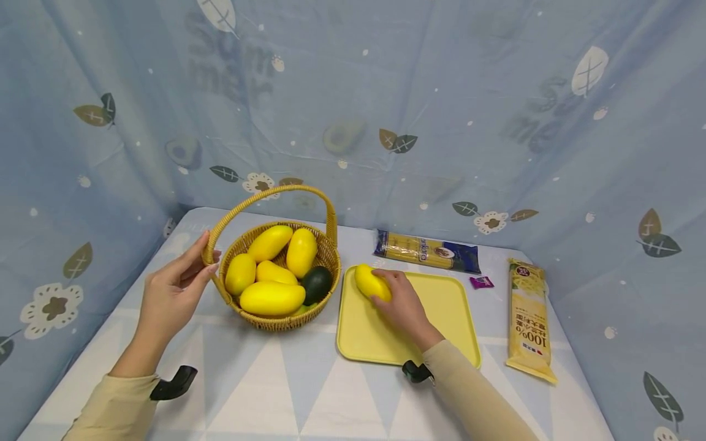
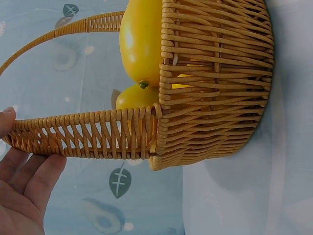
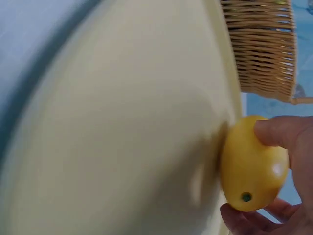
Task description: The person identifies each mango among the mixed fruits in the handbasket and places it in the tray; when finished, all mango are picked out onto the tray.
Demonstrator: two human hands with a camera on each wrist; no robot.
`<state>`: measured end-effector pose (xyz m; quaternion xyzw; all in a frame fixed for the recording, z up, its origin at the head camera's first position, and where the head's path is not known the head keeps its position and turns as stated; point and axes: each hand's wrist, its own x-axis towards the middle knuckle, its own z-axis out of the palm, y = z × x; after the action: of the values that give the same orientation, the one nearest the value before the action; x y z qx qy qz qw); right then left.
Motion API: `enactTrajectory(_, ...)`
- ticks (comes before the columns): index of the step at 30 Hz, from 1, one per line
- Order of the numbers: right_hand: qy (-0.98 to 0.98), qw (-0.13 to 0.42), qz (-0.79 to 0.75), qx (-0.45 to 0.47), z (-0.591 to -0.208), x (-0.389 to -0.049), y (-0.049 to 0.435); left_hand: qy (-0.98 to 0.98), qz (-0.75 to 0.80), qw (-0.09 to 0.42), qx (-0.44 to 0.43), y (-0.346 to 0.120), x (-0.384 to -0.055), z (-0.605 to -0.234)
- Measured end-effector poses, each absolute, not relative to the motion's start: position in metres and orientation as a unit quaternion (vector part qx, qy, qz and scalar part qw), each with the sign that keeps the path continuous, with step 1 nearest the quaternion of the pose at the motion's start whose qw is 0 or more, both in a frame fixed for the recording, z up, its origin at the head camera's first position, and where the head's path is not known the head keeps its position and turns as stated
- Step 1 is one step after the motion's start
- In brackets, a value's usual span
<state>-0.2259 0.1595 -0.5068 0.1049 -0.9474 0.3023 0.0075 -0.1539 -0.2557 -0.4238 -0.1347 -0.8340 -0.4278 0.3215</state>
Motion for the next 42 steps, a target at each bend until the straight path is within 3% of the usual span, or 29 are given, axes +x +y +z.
enactTrajectory(14,-0.947,-0.009,0.301,0.113,-0.505,-0.224,0.155,-0.835,-0.427,0.321,-0.130,-0.257,-0.153,-0.423)
enactTrajectory(42,-0.939,0.013,0.320,0.123,-0.493,-0.221,0.155,-0.834,-0.438,0.311,-0.128,-0.256,-0.154,-0.424)
